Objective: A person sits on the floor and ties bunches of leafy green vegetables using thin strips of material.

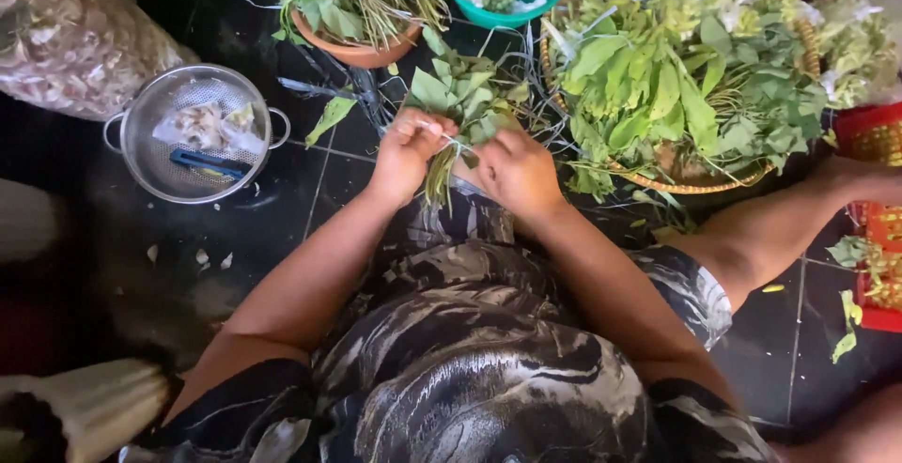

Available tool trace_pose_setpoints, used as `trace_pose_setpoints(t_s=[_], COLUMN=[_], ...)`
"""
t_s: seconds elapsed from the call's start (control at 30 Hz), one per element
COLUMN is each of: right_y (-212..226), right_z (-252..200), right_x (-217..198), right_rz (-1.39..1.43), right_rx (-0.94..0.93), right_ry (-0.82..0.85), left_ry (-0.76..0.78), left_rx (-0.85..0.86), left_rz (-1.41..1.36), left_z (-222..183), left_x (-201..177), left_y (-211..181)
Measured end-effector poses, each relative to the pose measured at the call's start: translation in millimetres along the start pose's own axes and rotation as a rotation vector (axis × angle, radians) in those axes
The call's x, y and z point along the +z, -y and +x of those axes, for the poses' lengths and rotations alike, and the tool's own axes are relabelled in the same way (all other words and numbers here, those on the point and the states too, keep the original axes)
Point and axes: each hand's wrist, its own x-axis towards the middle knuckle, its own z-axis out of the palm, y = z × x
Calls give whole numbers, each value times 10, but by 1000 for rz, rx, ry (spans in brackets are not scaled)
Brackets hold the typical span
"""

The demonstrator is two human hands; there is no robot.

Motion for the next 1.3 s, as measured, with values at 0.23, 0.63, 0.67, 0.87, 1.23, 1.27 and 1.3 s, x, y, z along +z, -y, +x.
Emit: trace_pose_setpoints(t_s=[0.23, 0.63, 0.67, 0.87, 1.23, 1.27, 1.3], right_y=[206, -181, -225, -161, -259, -350, -359], right_z=[205, -305, -283, -280, -381, -375, -351], right_x=[-240, -108, -71, -38, -27, 16, 13], right_rz=[-139, -125, -88, 34, -131, -148, -153], right_rx=[-122, 55, 52, 94, -5, -21, -25], right_ry=[44, 179, 193, 192, 264, 267, 257], left_ry=[-272, 218, 330, 273, 496, 527, 532], left_rx=[-191, -14, 46, 214, 168, 58, 69], left_rz=[-383, 71, 247, 361, 165, 90, 94], left_z=[60, -100, -39, -62, -238, -207, -178], left_x=[-68, -425, -538, -521, -203, -199, -236], left_y=[-127, -86, -8, -29, 3, 35, 28])
